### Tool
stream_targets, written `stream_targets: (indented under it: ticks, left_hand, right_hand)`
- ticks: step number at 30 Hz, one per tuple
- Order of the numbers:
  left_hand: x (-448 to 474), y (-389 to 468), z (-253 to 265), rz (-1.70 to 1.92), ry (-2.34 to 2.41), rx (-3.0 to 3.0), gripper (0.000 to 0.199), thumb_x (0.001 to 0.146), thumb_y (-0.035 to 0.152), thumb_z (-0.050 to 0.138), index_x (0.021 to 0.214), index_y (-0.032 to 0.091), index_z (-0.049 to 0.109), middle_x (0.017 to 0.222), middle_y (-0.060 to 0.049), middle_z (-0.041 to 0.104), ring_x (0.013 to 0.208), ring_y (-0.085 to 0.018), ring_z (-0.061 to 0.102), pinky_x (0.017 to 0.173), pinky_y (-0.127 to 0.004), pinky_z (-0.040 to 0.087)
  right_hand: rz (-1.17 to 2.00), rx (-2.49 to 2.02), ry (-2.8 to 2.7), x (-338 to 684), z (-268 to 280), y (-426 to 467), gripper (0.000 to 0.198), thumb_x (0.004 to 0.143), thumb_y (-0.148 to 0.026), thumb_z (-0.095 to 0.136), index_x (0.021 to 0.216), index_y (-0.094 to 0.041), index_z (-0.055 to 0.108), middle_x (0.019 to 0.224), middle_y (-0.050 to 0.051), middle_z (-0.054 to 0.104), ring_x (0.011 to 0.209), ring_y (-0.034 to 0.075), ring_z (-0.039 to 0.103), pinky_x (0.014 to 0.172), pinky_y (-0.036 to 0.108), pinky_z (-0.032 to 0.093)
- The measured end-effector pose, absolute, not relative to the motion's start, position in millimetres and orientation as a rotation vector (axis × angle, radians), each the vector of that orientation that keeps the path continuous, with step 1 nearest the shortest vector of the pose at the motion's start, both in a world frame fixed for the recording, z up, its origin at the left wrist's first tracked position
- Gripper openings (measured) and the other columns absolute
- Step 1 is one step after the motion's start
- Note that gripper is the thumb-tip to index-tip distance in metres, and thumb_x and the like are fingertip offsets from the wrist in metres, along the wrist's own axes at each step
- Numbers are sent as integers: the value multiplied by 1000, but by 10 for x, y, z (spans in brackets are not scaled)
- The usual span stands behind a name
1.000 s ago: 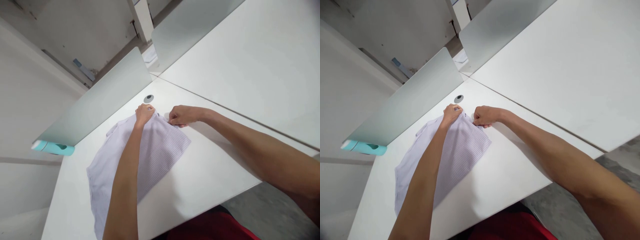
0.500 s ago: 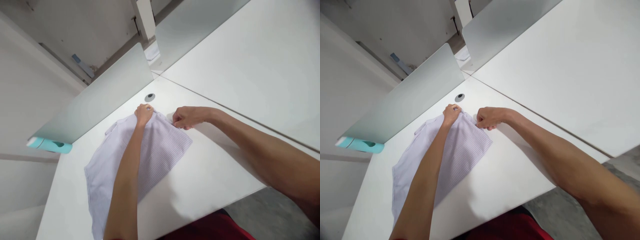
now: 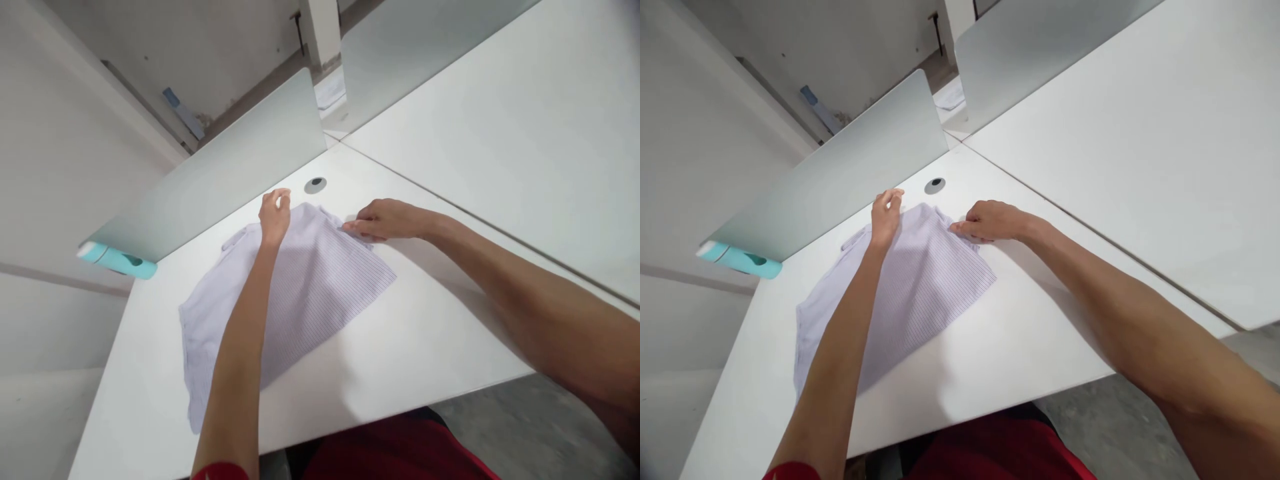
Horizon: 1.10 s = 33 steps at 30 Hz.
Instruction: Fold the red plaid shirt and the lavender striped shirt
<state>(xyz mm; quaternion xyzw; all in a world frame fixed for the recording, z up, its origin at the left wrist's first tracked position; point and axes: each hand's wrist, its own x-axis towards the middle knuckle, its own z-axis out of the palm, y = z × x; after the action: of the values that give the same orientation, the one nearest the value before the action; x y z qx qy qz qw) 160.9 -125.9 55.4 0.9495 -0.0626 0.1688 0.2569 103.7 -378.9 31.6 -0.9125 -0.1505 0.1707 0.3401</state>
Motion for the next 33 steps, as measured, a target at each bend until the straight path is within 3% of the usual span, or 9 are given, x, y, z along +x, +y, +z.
stream_targets:
  ticks: [3, 6, 10, 13, 15, 20, 23, 27, 33]
  left_hand:
    - [1306, -985, 583, 461, -171, 2582, 28, 104, 21, 44, 113, 24, 71, 130, -6, 72, 125, -17, 64, 111, -28, 48]
    - [918, -760, 482, 471, -164, 2619, 27, 102, 20, 45, 112, 22, 71, 125, -8, 74, 122, -17, 66, 111, -29, 48]
    - [346, -610, 261, 374, -209, 2760, 33, 102, 22, 48, 128, 20, 68, 137, -11, 70, 135, -18, 60, 119, -32, 43]
    - [0, -591, 95, 251, -242, 2898, 46, 104, 33, 50, 149, 21, 56, 159, -12, 56, 152, -23, 47, 126, -41, 36]
    - [-135, -592, 2, 175, -256, 2963, 53, 106, 38, 49, 155, 20, 51, 166, -14, 48, 158, -26, 39, 129, -44, 31]
    - [-198, -585, -115, 163, -311, 2999, 57, 108, 44, 45, 159, 18, 48, 168, -15, 46, 160, -27, 36, 131, -45, 27]
    - [-202, -587, -114, 143, -314, 2985, 57, 109, 46, 41, 159, 19, 48, 168, -13, 46, 159, -25, 38, 131, -44, 28]
    - [-270, -520, -116, 246, -288, 2957, 56, 109, 47, 40, 158, 21, 49, 170, -11, 44, 159, -23, 38, 130, -43, 29]
    - [-446, -120, -132, 274, 41, 2994, 63, 108, 51, 42, 161, 17, 45, 171, -16, 39, 162, -29, 32, 133, -50, 24]
  right_hand:
    - [375, -2517, -318, 1008, 327, -3604, 50, 89, -69, 63, 89, -20, 72, 88, 8, 73, 85, 24, 66, 71, 33, 46]
    - [314, -2602, -214, 958, 328, -3457, 38, 86, -54, 69, 107, -22, 77, 106, 8, 76, 97, 27, 68, 77, 35, 48]
    - [330, -2497, -189, 901, 272, -3445, 24, 86, -38, 66, 98, -19, 76, 104, 8, 76, 96, 26, 69, 80, 34, 50]
    - [336, -2424, -151, 870, 235, -3466, 21, 88, -35, 66, 92, -16, 73, 98, 10, 76, 92, 24, 68, 80, 32, 49]
    - [303, -2445, -83, 847, 232, -3434, 26, 90, -39, 65, 99, -16, 74, 106, 12, 76, 96, 26, 68, 83, 34, 49]
    - [233, -2614, 45, 770, 254, -3240, 56, 87, -59, 66, 122, -15, 71, 125, 24, 72, 116, 41, 66, 89, 47, 50]
    - [264, -2580, 50, 693, 253, -3182, 45, 83, -56, 68, 107, -17, 70, 124, 27, 70, 115, 43, 66, 86, 47, 51]
    - [295, -2451, 60, 581, 217, -3230, 28, 78, -51, 69, 75, -26, 56, 104, 24, 73, 94, 37, 70, 72, 44, 49]
    - [300, -2327, 109, 607, 96, -3306, 32, 66, -52, 79, 74, -32, 55, 105, 22, 72, 97, 38, 71, 74, 47, 49]
